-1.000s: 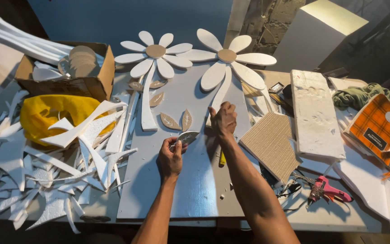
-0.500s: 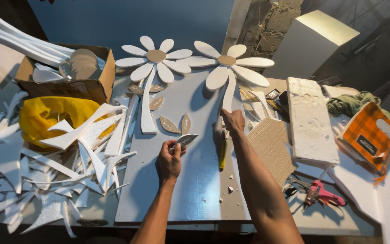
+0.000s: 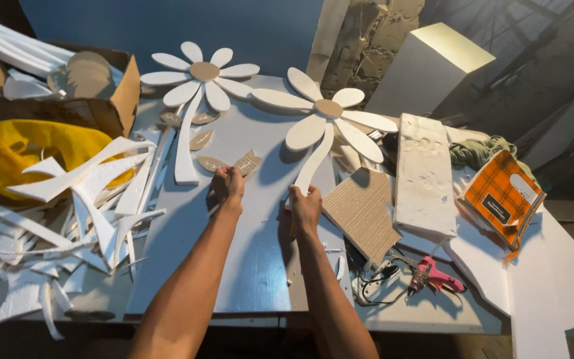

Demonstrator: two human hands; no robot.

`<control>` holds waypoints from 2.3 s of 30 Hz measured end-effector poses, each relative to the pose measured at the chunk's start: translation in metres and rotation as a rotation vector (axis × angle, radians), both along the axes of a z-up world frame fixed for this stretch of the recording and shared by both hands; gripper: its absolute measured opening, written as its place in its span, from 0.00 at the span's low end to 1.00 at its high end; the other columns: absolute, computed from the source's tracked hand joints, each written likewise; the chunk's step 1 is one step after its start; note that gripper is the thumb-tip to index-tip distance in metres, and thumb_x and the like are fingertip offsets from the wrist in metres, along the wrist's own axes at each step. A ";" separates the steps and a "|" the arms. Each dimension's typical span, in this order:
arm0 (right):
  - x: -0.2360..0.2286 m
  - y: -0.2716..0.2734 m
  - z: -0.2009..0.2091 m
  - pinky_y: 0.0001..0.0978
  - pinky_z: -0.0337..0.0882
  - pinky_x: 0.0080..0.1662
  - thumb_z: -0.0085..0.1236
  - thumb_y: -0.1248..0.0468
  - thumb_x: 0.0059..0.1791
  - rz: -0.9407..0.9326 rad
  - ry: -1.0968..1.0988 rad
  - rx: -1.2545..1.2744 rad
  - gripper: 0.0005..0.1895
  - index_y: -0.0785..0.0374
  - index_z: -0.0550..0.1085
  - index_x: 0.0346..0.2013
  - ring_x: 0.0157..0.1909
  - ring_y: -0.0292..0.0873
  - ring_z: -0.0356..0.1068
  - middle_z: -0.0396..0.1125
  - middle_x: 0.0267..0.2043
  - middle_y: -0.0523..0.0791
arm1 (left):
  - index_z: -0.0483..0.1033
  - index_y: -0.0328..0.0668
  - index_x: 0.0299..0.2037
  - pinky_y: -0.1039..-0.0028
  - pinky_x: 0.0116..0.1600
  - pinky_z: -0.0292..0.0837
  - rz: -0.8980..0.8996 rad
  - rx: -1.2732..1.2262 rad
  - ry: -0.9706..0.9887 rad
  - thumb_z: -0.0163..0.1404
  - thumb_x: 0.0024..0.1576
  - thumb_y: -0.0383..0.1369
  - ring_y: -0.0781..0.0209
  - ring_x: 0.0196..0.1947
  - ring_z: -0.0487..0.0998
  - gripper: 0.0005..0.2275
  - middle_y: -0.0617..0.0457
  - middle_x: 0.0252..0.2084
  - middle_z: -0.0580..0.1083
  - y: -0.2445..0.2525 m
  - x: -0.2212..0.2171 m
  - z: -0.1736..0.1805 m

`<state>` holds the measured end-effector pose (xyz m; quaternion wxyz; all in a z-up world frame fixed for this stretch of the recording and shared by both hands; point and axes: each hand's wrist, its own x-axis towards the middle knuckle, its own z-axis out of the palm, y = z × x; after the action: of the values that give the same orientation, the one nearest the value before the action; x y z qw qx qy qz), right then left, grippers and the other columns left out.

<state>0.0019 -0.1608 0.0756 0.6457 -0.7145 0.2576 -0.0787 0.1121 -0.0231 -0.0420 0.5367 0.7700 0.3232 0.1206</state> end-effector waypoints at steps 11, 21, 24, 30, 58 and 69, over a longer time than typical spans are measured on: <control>0.057 -0.024 0.024 0.53 0.78 0.41 0.62 0.56 0.46 0.061 -0.183 0.356 0.34 0.78 0.63 0.57 0.42 0.53 0.71 0.62 0.48 0.57 | 0.71 0.40 0.52 0.54 0.62 0.68 0.040 -0.774 -0.189 0.51 0.55 0.37 0.49 0.59 0.68 0.17 0.41 0.53 0.69 -0.018 -0.028 0.072; -0.088 0.035 0.026 0.37 0.65 0.59 0.52 0.52 0.42 0.192 -0.126 0.326 0.38 0.63 0.62 0.66 0.55 0.43 0.69 0.67 0.60 0.48 | 0.75 0.39 0.47 0.60 0.58 0.70 0.056 -1.347 -0.305 0.47 0.54 0.35 0.53 0.55 0.73 0.14 0.49 0.47 0.71 0.018 0.044 -0.012; -0.131 0.045 0.017 0.39 0.73 0.35 0.57 0.59 0.42 0.116 -0.064 0.700 0.39 0.59 0.60 0.67 0.51 0.48 0.68 0.63 0.61 0.48 | 0.74 0.40 0.41 0.67 0.42 0.80 0.259 -1.461 -0.369 0.51 0.54 0.28 0.57 0.37 0.80 0.07 0.51 0.35 0.74 0.034 -0.036 0.008; -0.137 0.049 0.007 0.35 0.68 0.29 0.58 0.61 0.44 0.274 -0.079 0.686 0.33 0.59 0.62 0.63 0.37 0.43 0.63 0.63 0.43 0.46 | 0.76 0.38 0.38 0.71 0.36 0.78 0.236 -1.342 -0.379 0.60 0.48 0.27 0.59 0.30 0.79 0.09 0.47 0.29 0.77 0.045 -0.078 -0.026; -0.133 0.036 -0.048 0.34 0.77 0.34 0.74 0.48 0.42 0.682 0.195 0.118 0.40 0.71 0.68 0.57 0.31 0.40 0.75 0.73 0.36 0.48 | 0.80 0.35 0.43 0.78 0.33 0.77 -0.104 -0.446 -0.336 0.60 0.51 0.28 0.61 0.31 0.78 0.11 0.43 0.32 0.78 0.037 -0.187 0.077; -0.068 0.012 0.005 0.38 0.75 0.47 0.67 0.54 0.45 0.372 -0.082 0.269 0.40 0.78 0.63 0.62 0.43 0.41 0.71 0.70 0.44 0.52 | 0.81 0.32 0.45 0.77 0.29 0.81 -0.393 -0.504 -0.283 0.57 0.53 0.21 0.56 0.29 0.83 0.10 0.35 0.35 0.78 0.000 -0.167 0.072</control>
<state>-0.0664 -0.1488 0.0806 0.7483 -0.6536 0.1033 0.0477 -0.0547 -0.0236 0.0303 0.7624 0.6365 0.1108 0.0371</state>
